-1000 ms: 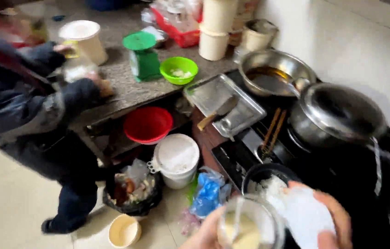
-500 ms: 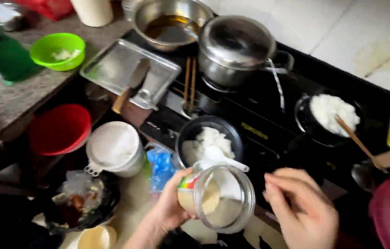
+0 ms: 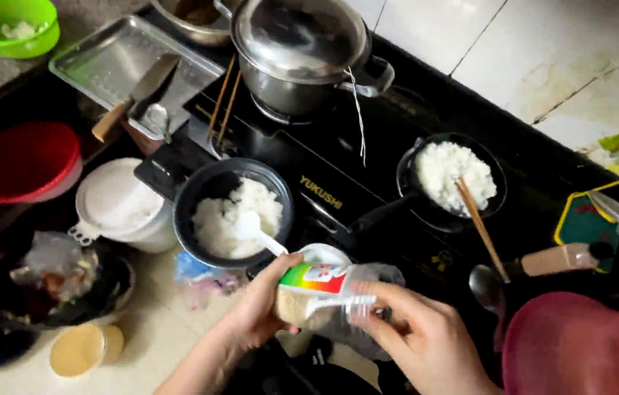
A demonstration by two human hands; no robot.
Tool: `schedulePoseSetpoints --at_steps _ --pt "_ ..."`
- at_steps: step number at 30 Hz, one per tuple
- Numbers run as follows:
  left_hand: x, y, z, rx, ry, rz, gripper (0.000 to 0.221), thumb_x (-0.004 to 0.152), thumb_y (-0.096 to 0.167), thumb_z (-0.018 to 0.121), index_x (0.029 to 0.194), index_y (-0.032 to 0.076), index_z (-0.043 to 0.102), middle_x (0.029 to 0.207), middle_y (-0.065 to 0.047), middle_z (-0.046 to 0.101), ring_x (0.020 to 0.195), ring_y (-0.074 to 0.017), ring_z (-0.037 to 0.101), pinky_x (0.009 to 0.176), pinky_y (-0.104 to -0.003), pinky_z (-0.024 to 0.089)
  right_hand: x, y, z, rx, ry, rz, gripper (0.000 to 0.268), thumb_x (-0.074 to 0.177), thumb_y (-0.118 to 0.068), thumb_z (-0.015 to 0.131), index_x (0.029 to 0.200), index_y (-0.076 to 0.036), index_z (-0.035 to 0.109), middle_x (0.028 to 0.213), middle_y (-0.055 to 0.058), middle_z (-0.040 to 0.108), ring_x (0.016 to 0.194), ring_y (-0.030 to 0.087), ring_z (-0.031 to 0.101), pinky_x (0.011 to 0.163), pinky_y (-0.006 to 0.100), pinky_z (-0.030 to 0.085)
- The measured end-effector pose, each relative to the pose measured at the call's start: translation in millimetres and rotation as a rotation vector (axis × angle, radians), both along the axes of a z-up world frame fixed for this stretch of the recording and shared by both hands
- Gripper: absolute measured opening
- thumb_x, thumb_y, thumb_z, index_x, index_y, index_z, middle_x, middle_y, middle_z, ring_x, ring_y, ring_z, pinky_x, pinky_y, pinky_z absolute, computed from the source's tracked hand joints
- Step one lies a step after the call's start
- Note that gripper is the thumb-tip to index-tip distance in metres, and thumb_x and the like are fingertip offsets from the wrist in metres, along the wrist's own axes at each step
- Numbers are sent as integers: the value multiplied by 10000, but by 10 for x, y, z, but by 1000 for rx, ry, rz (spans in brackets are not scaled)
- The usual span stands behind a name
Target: Stir-frying rice in a pan using chopsticks and adding seasoning from a jar.
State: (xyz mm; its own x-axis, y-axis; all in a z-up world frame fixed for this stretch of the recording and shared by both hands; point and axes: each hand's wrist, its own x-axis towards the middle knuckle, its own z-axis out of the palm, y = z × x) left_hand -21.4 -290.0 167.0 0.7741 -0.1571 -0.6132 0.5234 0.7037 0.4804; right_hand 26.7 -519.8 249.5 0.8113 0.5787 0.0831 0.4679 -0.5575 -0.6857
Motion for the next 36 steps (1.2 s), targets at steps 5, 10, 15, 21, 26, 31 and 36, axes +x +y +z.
schedulePoseSetpoints --at_steps 5,10,15,21,26,31,36 --pt "177 -244 -6 37 125 5 468 935 478 589 1088 49 698 806 -104 742 546 -191 644 290 -280 415 238 -277 34 208 -240 180 133 873 -170 801 997 -121 793 930 -15 830 801 78 784 719 227 608" --pt "373 -170 89 84 172 47 468 910 485 615 1117 76 711 821 -86 733 576 -184 646 286 -274 404 464 -429 -46 187 -394 110 88 910 -178 750 920 -92 762 878 0 791 746 90 742 655 232 577" --pt "596 -39 186 179 237 55 468 889 491 611 1100 82 693 840 -92 739 583 -197 650 314 -275 404 485 -532 -389 -2 -84 -241 185 909 -321 714 876 -186 836 756 -115 814 624 32 681 619 208 512" --pt "722 26 105 135 223 69 453 912 484 604 1069 72 709 794 -93 717 549 -187 616 293 -289 406 649 -538 -445 100 307 -567 254 950 -254 733 938 -85 922 674 55 775 659 132 643 676 245 467" --pt "837 94 105 75 246 95 455 903 512 613 1077 102 708 807 -82 715 629 -215 659 325 -298 380 779 -517 -374 152 221 -602 255 974 -250 735 884 -65 887 663 9 670 659 112 579 663 251 435" --pt "953 84 52 49 353 119 414 853 528 658 1026 157 725 744 -50 676 623 -211 640 350 -310 385 1018 -615 -241 297 326 -719 295 1027 -222 699 900 0 847 650 26 510 535 114 374 493 276 257" --pt "996 191 -154 -62 346 182 460 877 554 637 1091 156 725 766 -82 678 643 -263 664 320 -332 410 1435 -1000 -176 465 153 -870 244 1113 -249 651 1063 -50 783 730 7 572 592 42 424 473 178 242"
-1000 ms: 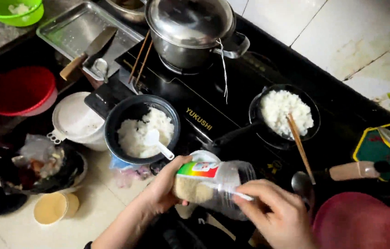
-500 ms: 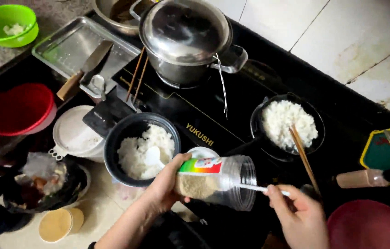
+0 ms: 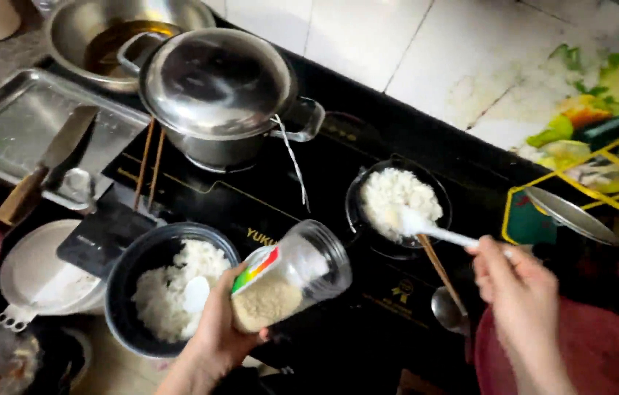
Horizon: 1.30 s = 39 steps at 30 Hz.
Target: Stir-frying rice in a pan using chopsticks and adding seasoning from a jar.
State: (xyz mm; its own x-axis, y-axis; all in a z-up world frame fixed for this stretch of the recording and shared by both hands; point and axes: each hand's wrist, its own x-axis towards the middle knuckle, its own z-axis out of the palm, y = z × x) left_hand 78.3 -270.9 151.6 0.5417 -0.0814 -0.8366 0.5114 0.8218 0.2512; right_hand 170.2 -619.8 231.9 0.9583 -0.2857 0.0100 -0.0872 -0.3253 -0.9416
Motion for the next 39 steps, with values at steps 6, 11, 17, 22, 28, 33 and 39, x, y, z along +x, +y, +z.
schedulePoseSetpoints --at_steps 6,11,17,22,28,33,39 --pt "-32 102 10 25 16 59 395 899 523 639 1111 190 662 844 -83 671 735 -288 676 355 -343 402 486 -398 -91 -445 -61 -69 254 1127 -317 672 1045 -134 829 756 -20 633 761 84 560 762 273 429" --pt "-94 137 -20 19 28 77 358 917 509 612 1124 218 638 887 -65 654 749 -257 642 390 -333 376 683 -333 -139 -446 -25 -50 261 1101 -340 665 1021 -154 831 725 -22 608 688 93 513 685 284 387" --pt "-153 164 -69 -11 -16 87 371 933 498 574 1154 213 663 919 -66 643 741 -259 618 354 -327 359 973 -341 -340 -417 -28 -51 284 1094 -370 666 1033 -150 835 716 -3 637 638 98 536 636 274 412" --pt "-199 184 27 -17 -39 83 387 942 502 572 1174 198 633 939 -93 648 737 -275 619 362 -320 362 1079 -255 -289 -319 0 -104 281 1077 -375 667 1011 -150 821 708 -23 594 589 80 493 556 268 379" --pt "-208 188 58 -3 -22 63 347 968 486 540 1122 190 636 943 -78 621 754 -277 603 364 -323 334 1235 -486 -436 -328 -47 -120 283 1076 -379 658 1010 -161 826 676 -36 580 566 74 477 561 256 385" --pt "-210 196 -53 -46 -78 63 345 953 466 541 1118 182 645 938 -71 623 770 -272 609 338 -313 349 1211 -758 -578 -326 -103 -139 235 1104 -318 679 1033 -145 821 716 -26 619 636 67 506 634 242 392" --pt "-162 174 -30 -4 -1 39 328 954 459 556 1115 188 644 984 -104 636 840 -315 625 369 -333 342 897 -728 -308 -389 -95 -191 269 1124 -318 668 1015 -125 820 667 -47 531 663 75 462 643 293 408"
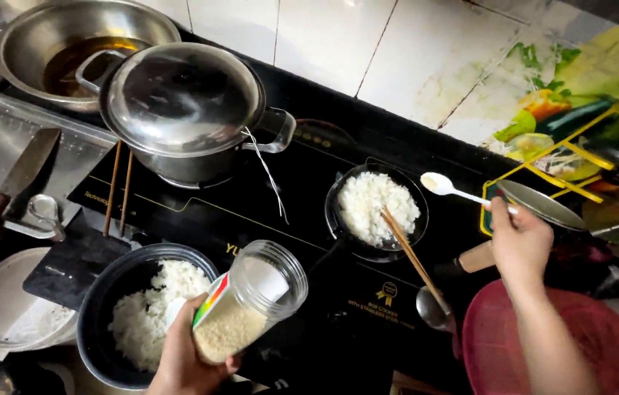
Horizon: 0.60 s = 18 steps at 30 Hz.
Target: Stir-frying rice in a pan using chopsticks and adding seasoning from a jar.
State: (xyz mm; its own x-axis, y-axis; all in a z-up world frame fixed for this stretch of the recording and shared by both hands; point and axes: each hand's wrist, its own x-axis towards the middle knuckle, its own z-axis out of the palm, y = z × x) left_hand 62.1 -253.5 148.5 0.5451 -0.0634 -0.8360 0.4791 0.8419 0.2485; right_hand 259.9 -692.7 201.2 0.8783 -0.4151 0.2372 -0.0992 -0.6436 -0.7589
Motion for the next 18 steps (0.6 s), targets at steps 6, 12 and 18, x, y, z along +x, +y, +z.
schedulePoseSetpoints --at_steps 6,12,18 --pt "-2 26 -145 -41 -14 -16 389 966 515 547 1150 186 642 1018 -98 644 857 -310 634 382 -338 357 -21 27 -57 16 -93 98 239 1137 -257 674 1113 -66 815 867 0 741 781 43 568 738 243 428" --pt "2 115 -404 -56 68 -14 418 879 597 593 1074 234 664 952 -101 648 692 -323 545 396 -356 300 -1 206 51 19 -56 105 245 1124 -291 666 1069 -114 827 684 -36 583 642 65 448 629 270 362" --pt "0 78 5 -8 190 73 443 906 577 619 1183 237 686 1060 -75 662 812 -281 601 395 -317 348 16 181 96 94 -70 76 242 1120 -262 662 1033 -91 809 705 -36 604 669 54 494 643 240 392"
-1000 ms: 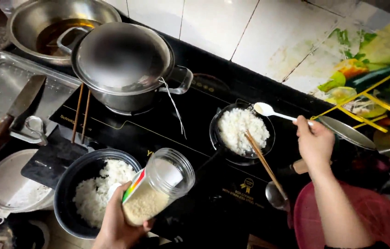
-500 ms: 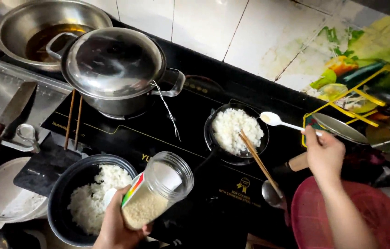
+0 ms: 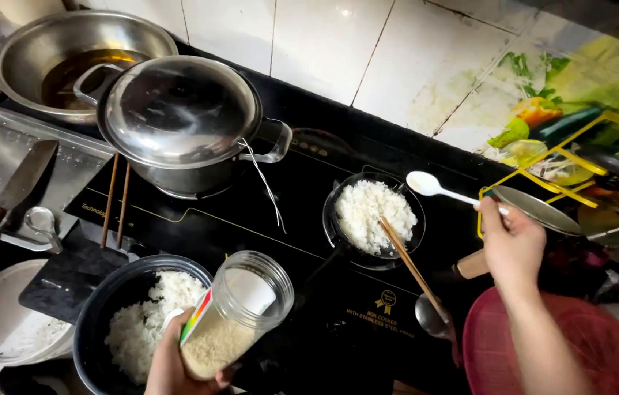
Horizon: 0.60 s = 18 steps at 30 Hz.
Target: Stir-frying rice in a pan using chopsticks and adding seasoning from a jar.
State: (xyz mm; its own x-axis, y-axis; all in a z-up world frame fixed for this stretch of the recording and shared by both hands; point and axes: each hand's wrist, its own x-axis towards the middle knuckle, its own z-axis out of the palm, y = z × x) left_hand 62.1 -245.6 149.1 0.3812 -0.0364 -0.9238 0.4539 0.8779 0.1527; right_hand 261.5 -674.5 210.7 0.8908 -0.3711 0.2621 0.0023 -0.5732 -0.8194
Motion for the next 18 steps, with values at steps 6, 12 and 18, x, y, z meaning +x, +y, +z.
schedulePoseSetpoints --at_steps 6,12,18 --pt "-14 43 -176 10 16 -8 452 897 592 616 1187 250 672 1050 -103 657 734 -305 564 401 -343 350 -94 24 -95 -114 10 42 229 1104 -266 706 1060 -73 821 738 -23 668 712 53 503 701 268 415" --pt "-28 -12 -84 36 -53 -28 317 898 521 612 1062 254 664 943 -76 645 721 -295 580 383 -339 332 -123 104 -92 -240 -77 117 239 1102 -249 711 1162 -38 806 818 19 743 741 59 581 733 271 458" --pt "-30 17 -209 11 -72 -48 375 922 558 564 1084 231 652 928 -73 637 714 -299 584 378 -337 323 -257 133 144 75 -19 81 200 1152 -257 660 1113 -105 783 650 -36 449 616 51 400 568 235 316"
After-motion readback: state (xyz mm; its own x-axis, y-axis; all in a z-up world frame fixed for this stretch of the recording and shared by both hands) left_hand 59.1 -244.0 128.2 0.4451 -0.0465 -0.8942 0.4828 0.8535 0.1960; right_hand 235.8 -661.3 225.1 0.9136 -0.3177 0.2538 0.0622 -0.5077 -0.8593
